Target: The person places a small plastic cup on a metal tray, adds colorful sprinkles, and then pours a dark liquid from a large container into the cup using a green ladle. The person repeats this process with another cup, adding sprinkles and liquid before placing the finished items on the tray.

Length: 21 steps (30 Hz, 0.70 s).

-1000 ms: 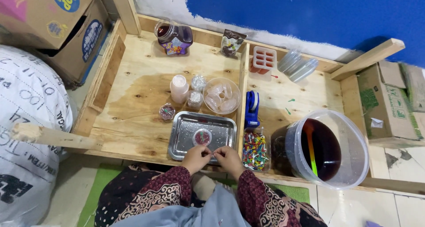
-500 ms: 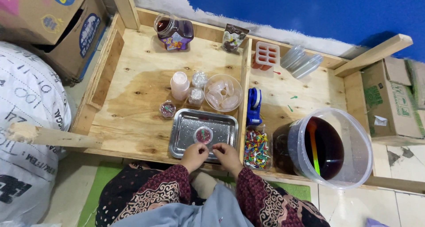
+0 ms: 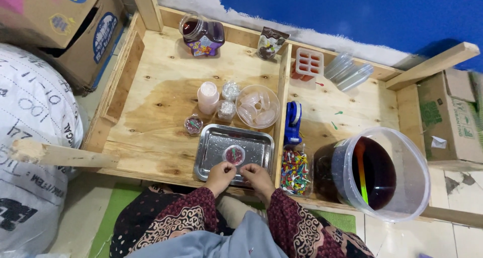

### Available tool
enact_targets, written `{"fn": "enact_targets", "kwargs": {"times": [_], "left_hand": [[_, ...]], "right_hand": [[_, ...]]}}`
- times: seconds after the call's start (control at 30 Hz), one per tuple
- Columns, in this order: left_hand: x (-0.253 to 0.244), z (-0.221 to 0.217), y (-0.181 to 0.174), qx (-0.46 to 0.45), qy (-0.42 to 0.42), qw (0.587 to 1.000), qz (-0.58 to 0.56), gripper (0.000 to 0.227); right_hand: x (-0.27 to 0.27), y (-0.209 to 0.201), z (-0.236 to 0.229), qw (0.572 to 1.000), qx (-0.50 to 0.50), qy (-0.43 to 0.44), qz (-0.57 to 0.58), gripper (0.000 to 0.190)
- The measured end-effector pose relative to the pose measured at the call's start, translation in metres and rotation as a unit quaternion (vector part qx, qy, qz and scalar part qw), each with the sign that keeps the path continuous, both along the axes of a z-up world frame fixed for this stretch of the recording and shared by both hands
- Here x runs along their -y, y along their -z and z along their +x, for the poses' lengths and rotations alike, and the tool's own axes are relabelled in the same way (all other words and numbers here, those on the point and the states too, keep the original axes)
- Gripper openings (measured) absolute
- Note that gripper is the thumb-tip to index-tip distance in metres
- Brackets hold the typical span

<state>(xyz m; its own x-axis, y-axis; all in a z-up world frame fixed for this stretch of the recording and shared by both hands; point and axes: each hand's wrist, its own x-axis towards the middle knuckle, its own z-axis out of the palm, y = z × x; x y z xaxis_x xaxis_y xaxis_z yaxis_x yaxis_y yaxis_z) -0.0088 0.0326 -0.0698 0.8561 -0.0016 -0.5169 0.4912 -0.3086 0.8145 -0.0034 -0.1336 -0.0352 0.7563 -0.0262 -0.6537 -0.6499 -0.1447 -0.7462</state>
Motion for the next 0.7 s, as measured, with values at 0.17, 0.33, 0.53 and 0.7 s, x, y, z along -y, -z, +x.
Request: {"fn": "enact_targets", "kwargs": {"times": [0.17, 0.33, 0.53, 0.7], "left_hand": [[-0.009, 0.007, -0.001, 0.014, 0.013, 0.999, 0.025, 0.023], [-0.015, 0.006, -0.012, 0.050, 0.049, 0.994, 0.084, 0.025], [-0.019, 0.004, 0.011, 0.079, 0.047, 0.989, 0.118, 0.026], [-0.020, 0.008, 0.010, 0.090, 0.081, 0.978, 0.173, 0.032]], "right_hand": [[-0.001, 0.017, 0.022, 0.992, 0.025, -0.079, -0.093, 0.015], [-0.009, 0.041, 0.039, 0.968, 0.068, -0.135, -0.201, 0.015], [-0.012, 0.053, 0.050, 0.937, 0.106, -0.201, -0.264, 0.020], [-0.008, 0.044, 0.056, 0.932, 0.079, -0.215, -0.280, 0.022]]}}
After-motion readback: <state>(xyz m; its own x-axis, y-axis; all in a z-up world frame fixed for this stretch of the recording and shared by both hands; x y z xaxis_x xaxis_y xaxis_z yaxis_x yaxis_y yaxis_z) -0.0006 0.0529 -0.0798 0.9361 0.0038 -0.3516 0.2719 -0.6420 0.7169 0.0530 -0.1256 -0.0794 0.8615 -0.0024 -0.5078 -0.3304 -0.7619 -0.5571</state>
